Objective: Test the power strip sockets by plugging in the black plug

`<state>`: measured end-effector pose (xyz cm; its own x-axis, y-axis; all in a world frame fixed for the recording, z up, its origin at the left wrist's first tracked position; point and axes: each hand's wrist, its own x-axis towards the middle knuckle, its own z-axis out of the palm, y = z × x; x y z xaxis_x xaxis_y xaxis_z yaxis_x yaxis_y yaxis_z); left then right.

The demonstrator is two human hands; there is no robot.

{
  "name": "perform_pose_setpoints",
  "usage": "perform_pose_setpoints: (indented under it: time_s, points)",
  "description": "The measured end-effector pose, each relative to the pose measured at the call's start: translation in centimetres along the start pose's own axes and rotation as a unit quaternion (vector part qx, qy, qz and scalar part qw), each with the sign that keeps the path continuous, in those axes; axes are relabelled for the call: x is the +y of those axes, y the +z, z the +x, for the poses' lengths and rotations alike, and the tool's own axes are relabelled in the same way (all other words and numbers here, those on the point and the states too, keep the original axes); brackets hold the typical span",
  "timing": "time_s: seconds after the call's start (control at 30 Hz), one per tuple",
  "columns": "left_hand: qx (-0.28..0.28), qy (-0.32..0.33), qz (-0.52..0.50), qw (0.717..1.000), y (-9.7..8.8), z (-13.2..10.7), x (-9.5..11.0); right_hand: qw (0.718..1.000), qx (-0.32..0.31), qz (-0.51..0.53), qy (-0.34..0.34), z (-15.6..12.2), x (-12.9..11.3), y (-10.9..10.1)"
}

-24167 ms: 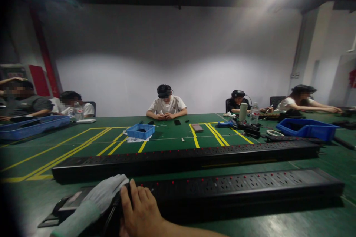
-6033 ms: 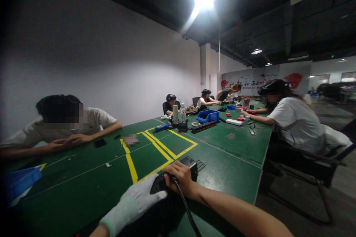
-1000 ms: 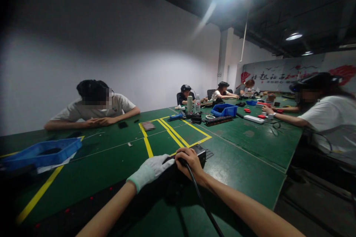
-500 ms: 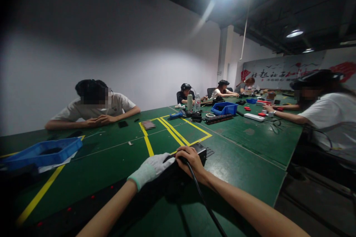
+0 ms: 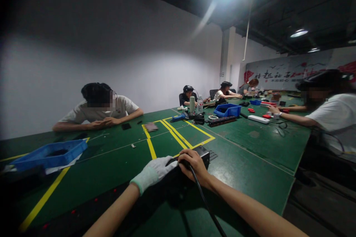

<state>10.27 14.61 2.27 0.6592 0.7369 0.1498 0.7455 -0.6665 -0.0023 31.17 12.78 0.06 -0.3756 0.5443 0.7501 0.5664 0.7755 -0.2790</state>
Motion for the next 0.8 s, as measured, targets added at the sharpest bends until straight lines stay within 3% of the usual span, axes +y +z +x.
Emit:
perform_pose_setpoints:
  time_s: [0.8]
  points:
    - [0.005,-0.006,0.021,1.0,0.65,0.35,-0.43,1.0,-0.027,0.003,0.003,-0.36,0.35,-0.31]
